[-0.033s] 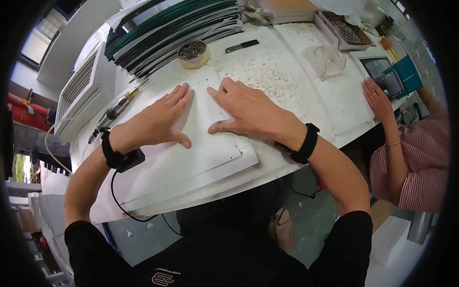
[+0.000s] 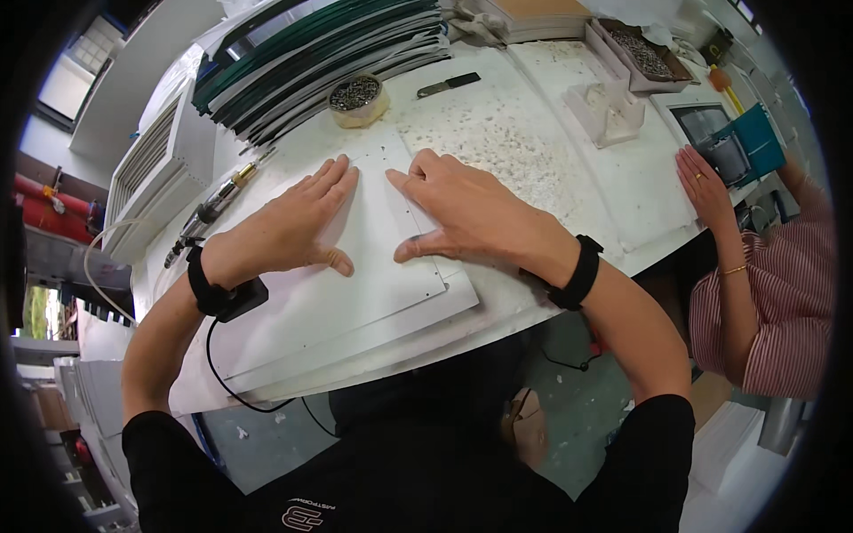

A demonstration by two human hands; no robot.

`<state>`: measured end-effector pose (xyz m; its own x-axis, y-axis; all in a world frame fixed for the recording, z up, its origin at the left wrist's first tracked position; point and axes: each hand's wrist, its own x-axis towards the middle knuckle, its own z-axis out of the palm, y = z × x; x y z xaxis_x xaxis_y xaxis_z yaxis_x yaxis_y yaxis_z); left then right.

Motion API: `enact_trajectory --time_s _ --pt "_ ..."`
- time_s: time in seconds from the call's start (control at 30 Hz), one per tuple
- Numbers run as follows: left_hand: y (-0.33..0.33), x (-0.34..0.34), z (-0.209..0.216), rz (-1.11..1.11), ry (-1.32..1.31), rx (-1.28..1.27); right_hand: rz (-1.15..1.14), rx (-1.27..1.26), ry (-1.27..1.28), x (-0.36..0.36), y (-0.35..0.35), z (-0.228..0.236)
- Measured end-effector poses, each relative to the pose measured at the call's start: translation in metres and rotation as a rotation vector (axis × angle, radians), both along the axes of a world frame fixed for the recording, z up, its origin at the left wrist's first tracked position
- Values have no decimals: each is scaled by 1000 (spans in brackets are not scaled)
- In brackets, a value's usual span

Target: The person unpacks a cardboard box and places a white window frame on the table. They apply a white substance to the frame using a handheld applicator, then place a white panel on top. Finally, they use a pneumatic screwdriver to fasten screws into the panel.

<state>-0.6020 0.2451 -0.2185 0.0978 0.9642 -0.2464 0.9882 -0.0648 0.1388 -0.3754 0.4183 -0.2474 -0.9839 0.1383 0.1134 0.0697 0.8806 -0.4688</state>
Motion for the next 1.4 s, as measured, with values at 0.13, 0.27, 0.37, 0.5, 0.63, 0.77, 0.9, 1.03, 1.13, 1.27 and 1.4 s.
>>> enact_trajectory --time_s 0.13,0.27,0.37,0.5,0.63,0.77,0.9,1.03,1.13,1.27,1.4 --pt "1 10 7 31 1 -2 101 -92 -51 27 7 8" --pt "4 16 13 113 -11 -84 153 -96 17 33 10 2" --pt "1 16 12 153 -28 -81 160 -4 59 30 5 -5" --pt "1 16 11 207 -77 -75 164 59 50 28 3 -1" --pt "-4 21 10 288 -99 -71 183 72 26 28 5 5" --pt "-28 17 -3 366 -76 30 197 86 -46 23 3 15" --pt "-52 16 -10 369 -24 100 214 64 -23 24 0 19" --pt "-107 0 -19 446 11 166 178 61 -109 22 -9 26" --pt "-147 -16 -20 561 50 132 153 68 -143 20 -14 32" --pt "-194 -38 -20 637 63 146 122 73 -175 18 -19 36" --pt "-227 -69 -27 612 28 155 107 118 -200 12 -30 43"
